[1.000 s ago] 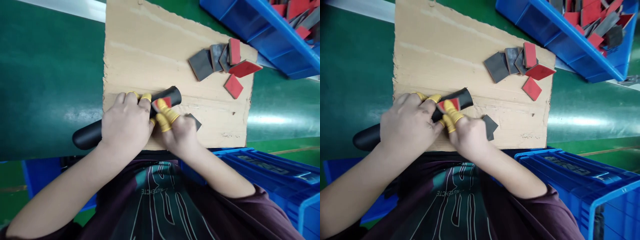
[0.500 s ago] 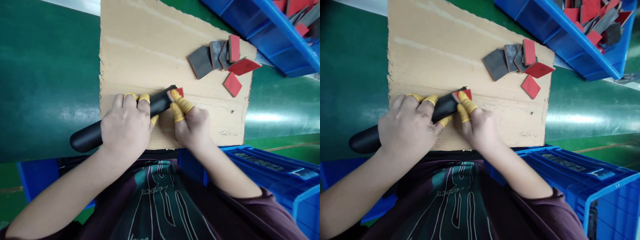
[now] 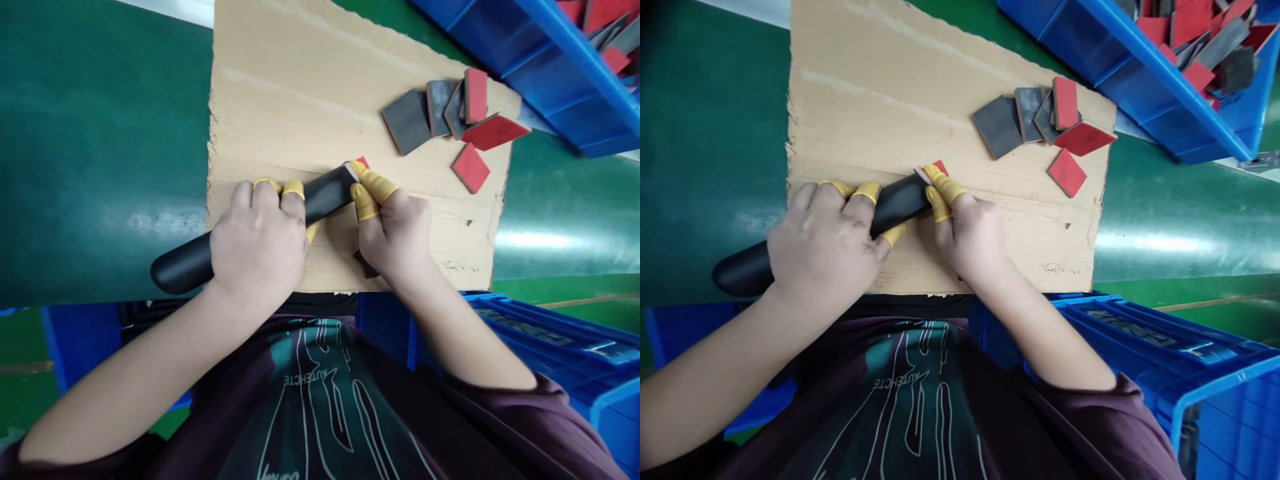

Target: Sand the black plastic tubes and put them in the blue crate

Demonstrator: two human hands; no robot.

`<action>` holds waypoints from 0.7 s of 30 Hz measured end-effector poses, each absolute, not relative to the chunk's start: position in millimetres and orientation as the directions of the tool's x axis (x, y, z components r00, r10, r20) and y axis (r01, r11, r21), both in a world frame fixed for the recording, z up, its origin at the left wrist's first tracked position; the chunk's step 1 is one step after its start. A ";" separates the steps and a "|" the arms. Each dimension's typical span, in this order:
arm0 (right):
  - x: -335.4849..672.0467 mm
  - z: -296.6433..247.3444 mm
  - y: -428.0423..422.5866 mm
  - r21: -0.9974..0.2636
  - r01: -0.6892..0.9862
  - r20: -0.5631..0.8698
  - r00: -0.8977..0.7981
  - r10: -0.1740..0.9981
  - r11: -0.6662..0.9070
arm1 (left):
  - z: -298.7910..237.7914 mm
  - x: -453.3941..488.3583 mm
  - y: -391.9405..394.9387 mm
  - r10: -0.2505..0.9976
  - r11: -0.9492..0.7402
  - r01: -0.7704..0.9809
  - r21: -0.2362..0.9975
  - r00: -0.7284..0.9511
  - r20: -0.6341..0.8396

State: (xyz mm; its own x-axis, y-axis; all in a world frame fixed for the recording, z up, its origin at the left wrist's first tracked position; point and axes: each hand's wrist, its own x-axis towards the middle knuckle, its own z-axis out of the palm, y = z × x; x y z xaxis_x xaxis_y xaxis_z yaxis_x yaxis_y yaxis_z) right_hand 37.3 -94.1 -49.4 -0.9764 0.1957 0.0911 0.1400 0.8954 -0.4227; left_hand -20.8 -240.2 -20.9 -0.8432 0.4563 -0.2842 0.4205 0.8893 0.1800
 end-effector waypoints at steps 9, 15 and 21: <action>37.0 -50.5 -87.6 -0.428 0.146 0.081 -0.977 0.199 0.892 | -20.3 -24.6 -241.6 0.470 0.882 0.442 0.162 -0.840 -0.272; 46.5 -56.2 -89.6 -0.372 -0.035 0.119 -0.993 0.010 0.928 | -21.3 -41.9 -244.6 0.458 0.883 0.382 0.273 -0.832 -0.314; 35.5 -57.6 -82.3 -0.377 0.004 0.134 -0.989 0.059 0.926 | -25.6 -48.5 -248.1 0.431 0.878 0.311 0.363 -0.844 -0.319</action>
State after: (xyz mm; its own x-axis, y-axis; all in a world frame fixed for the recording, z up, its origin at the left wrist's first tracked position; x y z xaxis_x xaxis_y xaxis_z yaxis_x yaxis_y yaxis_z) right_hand 35.5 -82.3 -57.6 -0.9891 0.0594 0.1344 0.0044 0.9263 -0.3768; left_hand -48.5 -248.1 -25.6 -0.8442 0.4307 -0.3191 0.3111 0.8785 0.3626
